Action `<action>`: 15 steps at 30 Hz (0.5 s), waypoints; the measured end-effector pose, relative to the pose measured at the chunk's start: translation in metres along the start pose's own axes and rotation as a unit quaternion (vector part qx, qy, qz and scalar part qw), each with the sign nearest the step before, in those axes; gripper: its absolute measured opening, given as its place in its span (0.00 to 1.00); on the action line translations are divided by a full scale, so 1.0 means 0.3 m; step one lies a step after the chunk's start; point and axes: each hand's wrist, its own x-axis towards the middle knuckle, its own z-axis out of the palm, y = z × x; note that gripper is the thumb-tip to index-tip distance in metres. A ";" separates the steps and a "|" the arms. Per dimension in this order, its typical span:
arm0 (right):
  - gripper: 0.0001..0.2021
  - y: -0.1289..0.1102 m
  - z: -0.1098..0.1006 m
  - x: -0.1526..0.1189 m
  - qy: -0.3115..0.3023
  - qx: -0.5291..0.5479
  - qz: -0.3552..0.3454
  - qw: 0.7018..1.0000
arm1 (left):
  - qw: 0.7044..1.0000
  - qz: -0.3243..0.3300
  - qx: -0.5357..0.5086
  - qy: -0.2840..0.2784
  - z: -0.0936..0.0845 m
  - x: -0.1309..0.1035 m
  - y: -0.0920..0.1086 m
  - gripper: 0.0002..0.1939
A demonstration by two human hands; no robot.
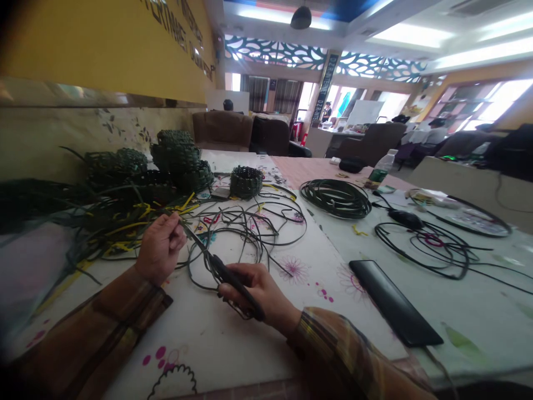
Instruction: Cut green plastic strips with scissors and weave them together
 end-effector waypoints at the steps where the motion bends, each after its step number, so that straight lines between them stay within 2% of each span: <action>1: 0.18 0.002 0.000 0.000 0.002 -0.001 0.001 1.000 | 1.000 -0.002 0.003 0.002 0.001 -0.001 0.001 0.20; 9: 0.22 -0.006 -0.006 0.019 0.011 -0.011 0.017 1.000 | 0.998 0.006 0.054 -0.013 0.020 -0.025 0.004 0.19; 15: 0.21 0.000 -0.013 0.017 0.002 -0.012 0.008 1.000 | 0.998 0.011 0.064 -0.028 0.019 -0.039 -0.011 0.21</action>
